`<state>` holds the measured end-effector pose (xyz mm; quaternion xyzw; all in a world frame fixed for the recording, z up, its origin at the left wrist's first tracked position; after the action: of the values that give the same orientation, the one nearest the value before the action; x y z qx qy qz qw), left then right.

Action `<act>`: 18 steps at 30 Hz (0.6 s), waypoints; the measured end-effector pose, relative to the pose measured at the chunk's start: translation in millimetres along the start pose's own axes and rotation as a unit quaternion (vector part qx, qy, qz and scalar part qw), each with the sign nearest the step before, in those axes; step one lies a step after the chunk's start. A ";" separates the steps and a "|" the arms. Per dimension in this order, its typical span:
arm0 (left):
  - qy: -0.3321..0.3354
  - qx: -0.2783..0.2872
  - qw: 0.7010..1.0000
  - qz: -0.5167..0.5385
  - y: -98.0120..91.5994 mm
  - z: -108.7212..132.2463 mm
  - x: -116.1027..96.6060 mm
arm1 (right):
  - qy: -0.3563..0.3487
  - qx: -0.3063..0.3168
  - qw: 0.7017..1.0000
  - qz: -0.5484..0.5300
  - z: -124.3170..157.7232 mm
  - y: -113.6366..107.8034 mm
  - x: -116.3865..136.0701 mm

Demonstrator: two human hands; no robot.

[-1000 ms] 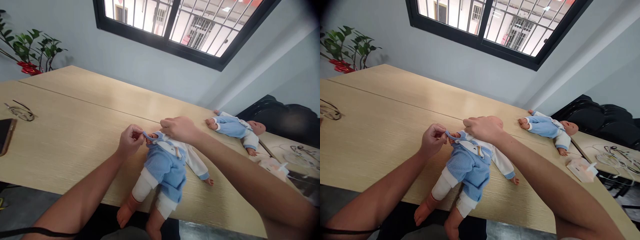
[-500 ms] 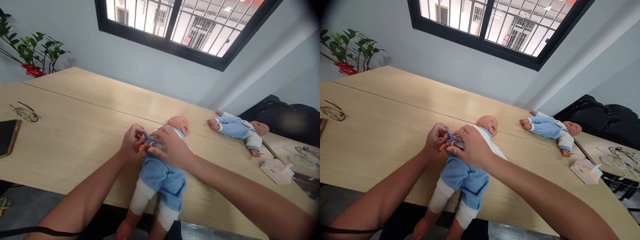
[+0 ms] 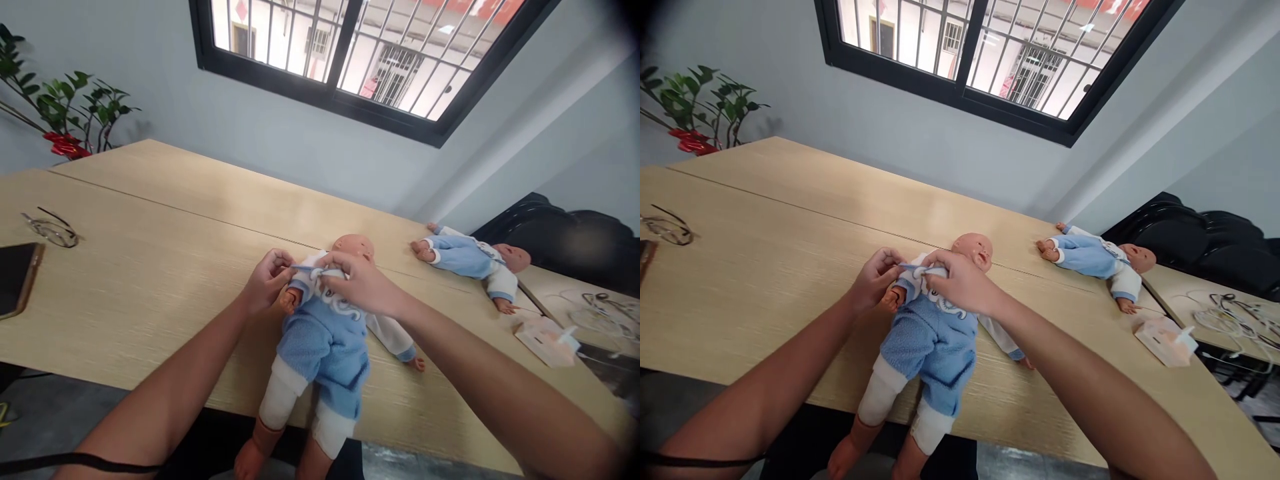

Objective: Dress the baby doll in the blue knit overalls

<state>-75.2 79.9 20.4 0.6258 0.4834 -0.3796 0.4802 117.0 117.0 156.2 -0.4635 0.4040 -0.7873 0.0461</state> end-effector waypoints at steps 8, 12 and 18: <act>-0.130 0.041 0.970 0.203 6.7 -4.9 -3.5 | 0.063 0.095 0.973 -0.202 -13.6 -7.8 -21.0; -0.147 0.062 0.975 0.154 8.1 -3.8 3.8 | 0.087 0.070 0.945 -0.306 -25.4 -1.6 -35.6; -0.115 0.039 0.990 0.069 2.5 -10.2 19.8 | 0.063 0.050 0.953 -0.293 -31.0 0.4 -44.2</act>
<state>-67.8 94.3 4.9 0.6280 0.3652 -0.4336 0.5331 118.1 154.9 117.8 -0.5078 0.2127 -0.8131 -0.1889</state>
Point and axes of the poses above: each hand's wrist, its own z-axis away from the middle knuckle, its own y-axis out of the palm, x = y × z, the point moved 1 cm from there along -z, towards the middle knuckle, and after that the axes turned 11 degrees about x, right-handed, at the moved point
